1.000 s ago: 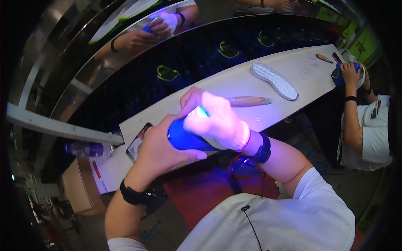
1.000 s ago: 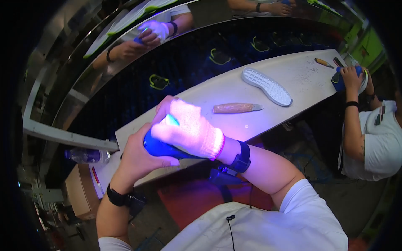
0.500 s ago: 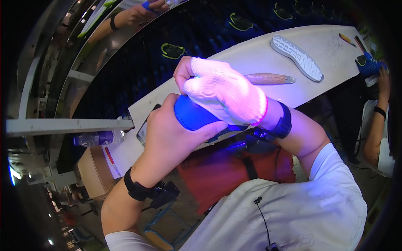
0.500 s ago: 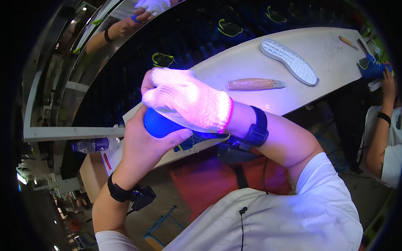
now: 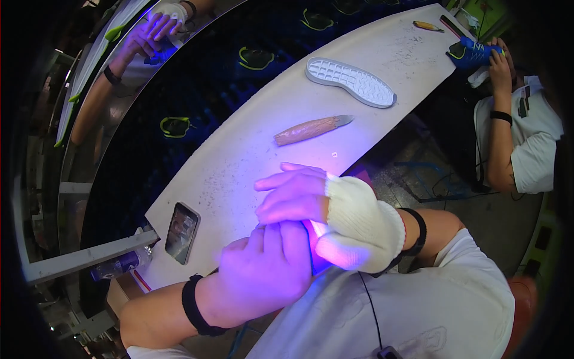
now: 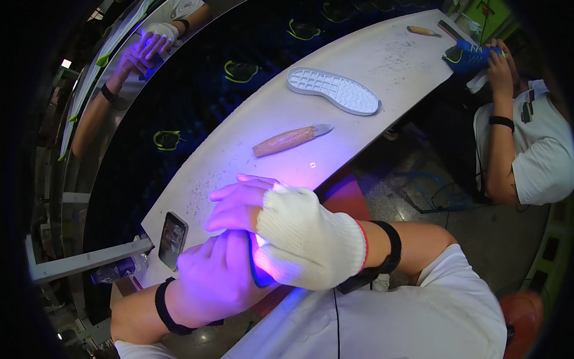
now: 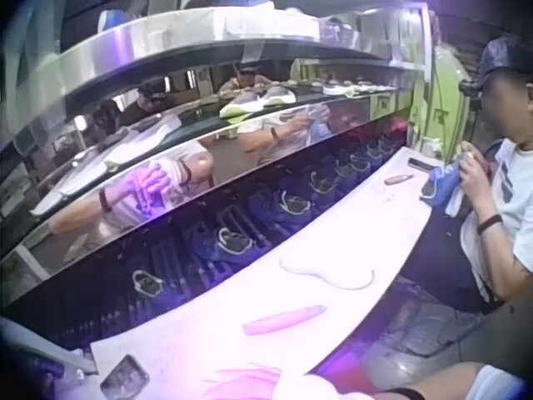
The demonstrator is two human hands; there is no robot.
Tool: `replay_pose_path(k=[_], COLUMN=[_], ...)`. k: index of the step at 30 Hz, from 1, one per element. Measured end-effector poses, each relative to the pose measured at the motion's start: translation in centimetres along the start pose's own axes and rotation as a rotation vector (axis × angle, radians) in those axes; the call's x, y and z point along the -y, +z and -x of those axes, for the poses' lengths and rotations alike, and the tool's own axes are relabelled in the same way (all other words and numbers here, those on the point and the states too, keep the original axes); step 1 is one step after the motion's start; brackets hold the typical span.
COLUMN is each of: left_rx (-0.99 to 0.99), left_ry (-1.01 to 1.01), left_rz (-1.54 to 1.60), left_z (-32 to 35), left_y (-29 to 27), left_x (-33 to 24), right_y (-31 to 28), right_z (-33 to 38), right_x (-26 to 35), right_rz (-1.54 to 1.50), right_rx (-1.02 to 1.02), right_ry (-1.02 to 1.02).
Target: Inspecting and processing athletic shoes on a conveyor belt using a UV light to cure glue or check for defects.
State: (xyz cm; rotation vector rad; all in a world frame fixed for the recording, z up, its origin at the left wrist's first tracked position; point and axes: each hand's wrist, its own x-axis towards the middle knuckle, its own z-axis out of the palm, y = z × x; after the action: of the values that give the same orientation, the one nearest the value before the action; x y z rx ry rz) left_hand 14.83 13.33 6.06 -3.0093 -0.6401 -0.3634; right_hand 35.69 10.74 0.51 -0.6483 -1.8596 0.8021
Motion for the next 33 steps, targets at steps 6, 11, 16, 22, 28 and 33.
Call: replay_pose_path(k=[6,11,16,22,28,33], left_rx=[0.023,-0.203,-0.454,-0.534,-0.466,-0.382], left_ry=[0.154,-0.541,-0.918,-0.884,-0.901,-0.866], left_rz=[0.022,1.386,1.328,1.331,1.373,1.362], left_z=[4.5,11.6,16.2,16.8,16.5,15.7], left_y=[-2.5,-0.1,4.8,6.3,6.4,5.4], left_x=[2.6,-0.9,-2.7,-1.6,0.2,2.5], right_y=[3.2,5.5,6.4,5.7,5.8,6.4], right_z=[2.0,3.2,3.0,1.0,0.3,0.3], right_x=[3.2,-1.5,-4.4,-4.5,-4.0,-2.9], right_rz=[0.152,0.570,0.531,0.477,0.520,0.450], right_rx=[-0.001,0.127,0.243,0.397,0.522,0.296], right_ry=[-0.029,0.369,0.226,0.256,0.511,0.461])
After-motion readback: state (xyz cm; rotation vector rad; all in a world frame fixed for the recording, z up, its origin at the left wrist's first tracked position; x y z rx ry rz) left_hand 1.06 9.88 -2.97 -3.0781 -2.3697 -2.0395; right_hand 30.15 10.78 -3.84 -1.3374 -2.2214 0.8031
